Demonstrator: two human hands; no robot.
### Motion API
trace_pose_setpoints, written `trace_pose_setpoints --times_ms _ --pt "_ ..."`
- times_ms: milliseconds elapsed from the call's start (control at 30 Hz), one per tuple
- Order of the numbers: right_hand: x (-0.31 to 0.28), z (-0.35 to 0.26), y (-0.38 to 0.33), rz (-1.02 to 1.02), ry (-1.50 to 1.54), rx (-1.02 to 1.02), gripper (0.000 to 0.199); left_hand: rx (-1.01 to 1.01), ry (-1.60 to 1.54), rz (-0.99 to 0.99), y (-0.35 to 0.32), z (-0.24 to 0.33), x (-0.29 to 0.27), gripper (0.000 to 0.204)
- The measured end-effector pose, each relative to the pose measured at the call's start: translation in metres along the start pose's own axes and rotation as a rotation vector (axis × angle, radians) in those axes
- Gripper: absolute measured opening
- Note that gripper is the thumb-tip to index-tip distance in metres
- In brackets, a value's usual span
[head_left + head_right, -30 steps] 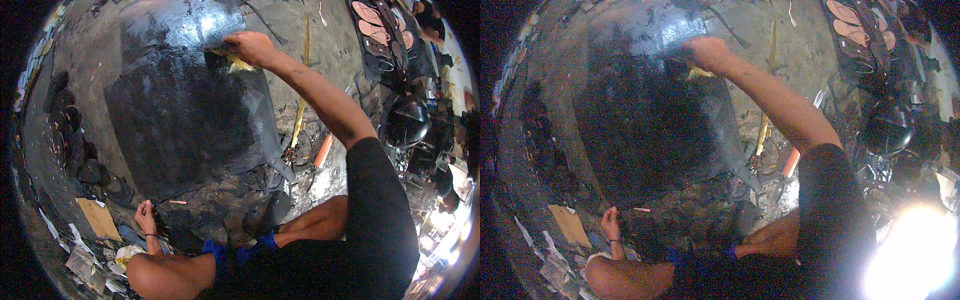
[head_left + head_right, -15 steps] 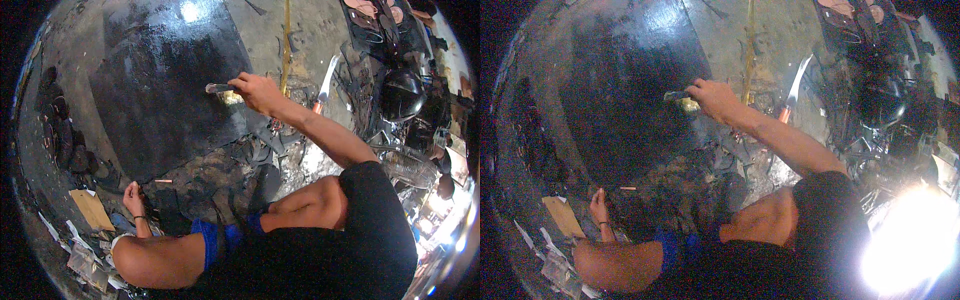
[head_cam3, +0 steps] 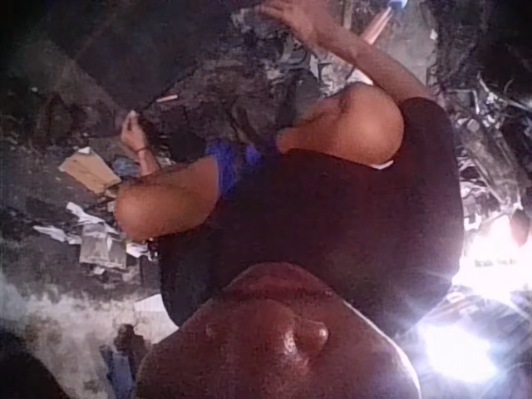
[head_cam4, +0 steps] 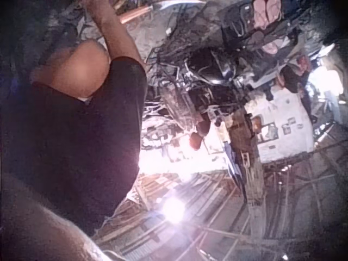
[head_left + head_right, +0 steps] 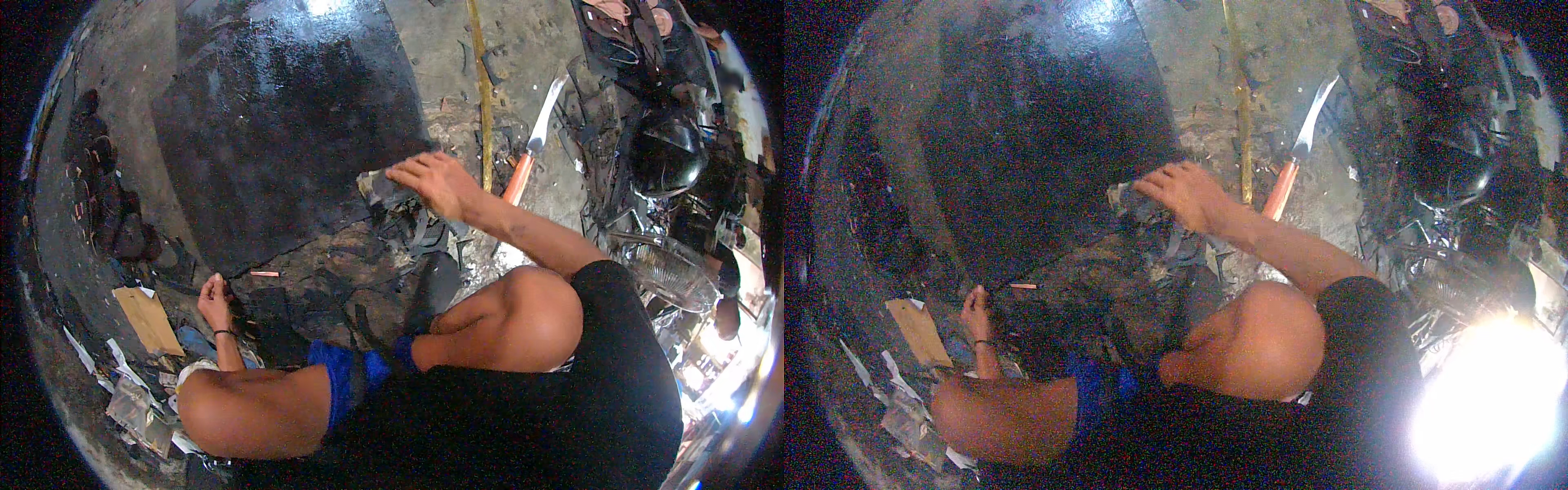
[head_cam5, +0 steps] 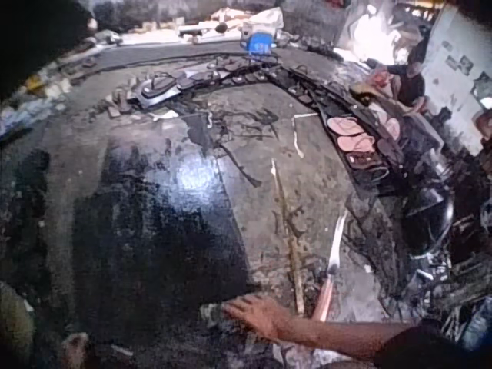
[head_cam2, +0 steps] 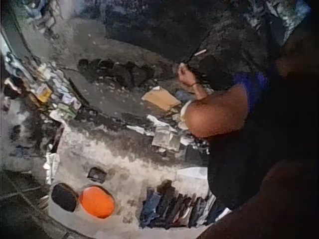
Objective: The person sits on the floor and applies a yellow paste to a black rubber sheet using a brush. They then pick up a brown flip-flop and use a knife to scrape and trim the sole and strap area.
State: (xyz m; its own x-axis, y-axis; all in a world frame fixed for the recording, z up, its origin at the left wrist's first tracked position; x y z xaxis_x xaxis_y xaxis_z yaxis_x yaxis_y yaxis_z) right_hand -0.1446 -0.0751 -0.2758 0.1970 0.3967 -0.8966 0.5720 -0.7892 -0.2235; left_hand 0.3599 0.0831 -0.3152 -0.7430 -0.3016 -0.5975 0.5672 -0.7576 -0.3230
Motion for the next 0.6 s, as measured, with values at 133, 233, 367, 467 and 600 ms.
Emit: trace_pose_setpoints --times_ms 133,233,367,467,600 --pt "0.013 -0.004 -0.031 0.02 0.042 0.005 0.059 0.017 -0.011 -0.049 0.006 0.004 0.008 0.028" --pt "-0.008 0.0 -0.025 0.006 0.221 0.066 0.039 0.081 -0.01 -0.04 0.006 0.0 0.003 0.028" --pt "-0.105 -0.011 0.042 0.12 0.643 0.265 0.024 0.167 0.127 0.001 0.006 0.01 0.004 0.032" --pt "-0.127 -0.014 0.136 0.099 0.873 0.367 0.037 0.142 0.099 0.055 0.002 0.007 0.003 0.03" --pt "-0.081 -0.034 0.245 -0.002 0.507 0.427 0.046 0.155 0.017 0.047 0.001 0.024 0.011 0.025"
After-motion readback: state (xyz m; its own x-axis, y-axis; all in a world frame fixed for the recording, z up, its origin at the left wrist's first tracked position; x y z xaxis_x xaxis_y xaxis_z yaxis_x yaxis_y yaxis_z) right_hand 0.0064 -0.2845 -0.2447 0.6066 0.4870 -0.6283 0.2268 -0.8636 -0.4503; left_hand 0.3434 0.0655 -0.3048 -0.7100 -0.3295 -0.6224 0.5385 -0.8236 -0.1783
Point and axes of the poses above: each hand's wrist, its own y-axis towards the middle knuckle, its own x-axis out of the palm, z = x × y, the point moved 5 cm from there along y, towards the middle knuckle, and after that the axes turned 9 degrees about x, right-handed, at the moved point
